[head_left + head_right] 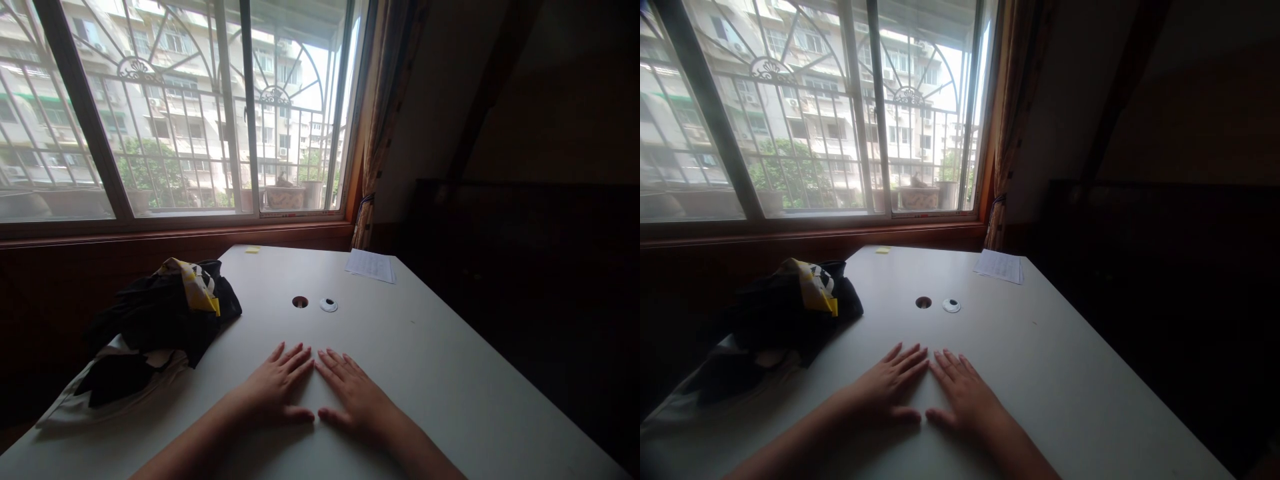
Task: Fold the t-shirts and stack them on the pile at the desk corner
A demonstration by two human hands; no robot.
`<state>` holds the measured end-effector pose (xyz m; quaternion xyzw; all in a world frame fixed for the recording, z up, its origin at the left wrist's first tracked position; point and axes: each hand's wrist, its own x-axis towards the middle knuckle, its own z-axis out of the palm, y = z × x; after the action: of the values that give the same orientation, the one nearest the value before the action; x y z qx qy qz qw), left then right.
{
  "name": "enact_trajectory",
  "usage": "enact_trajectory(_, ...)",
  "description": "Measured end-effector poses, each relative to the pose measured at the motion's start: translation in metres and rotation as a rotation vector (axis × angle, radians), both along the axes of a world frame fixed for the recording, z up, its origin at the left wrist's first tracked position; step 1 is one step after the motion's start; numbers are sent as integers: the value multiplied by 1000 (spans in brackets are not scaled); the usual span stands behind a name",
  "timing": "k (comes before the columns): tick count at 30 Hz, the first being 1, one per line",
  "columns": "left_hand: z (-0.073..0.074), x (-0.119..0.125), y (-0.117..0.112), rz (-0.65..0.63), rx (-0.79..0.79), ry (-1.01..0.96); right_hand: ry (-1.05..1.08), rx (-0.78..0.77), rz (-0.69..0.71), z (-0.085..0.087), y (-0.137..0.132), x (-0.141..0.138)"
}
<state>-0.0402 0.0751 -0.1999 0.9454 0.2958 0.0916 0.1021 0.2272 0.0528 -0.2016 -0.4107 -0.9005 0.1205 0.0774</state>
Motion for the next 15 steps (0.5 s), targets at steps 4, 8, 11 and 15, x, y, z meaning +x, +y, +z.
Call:
enact_trajectory(4, 2, -4, 8, 96, 50, -34, 92, 200, -62, 3, 1, 5)
enact_trajectory(8, 13, -20, 20, 325, 232, -147, 204, 360, -153, -1, 6, 12)
enact_trajectory(11, 29, -41, 27, 474, 392, -247, 262, 390, -182, -5, 9, 16)
enact_trajectory(15, 57, -75, 32, 691, 618, -309, 303, 393, -189, -6, 11, 18)
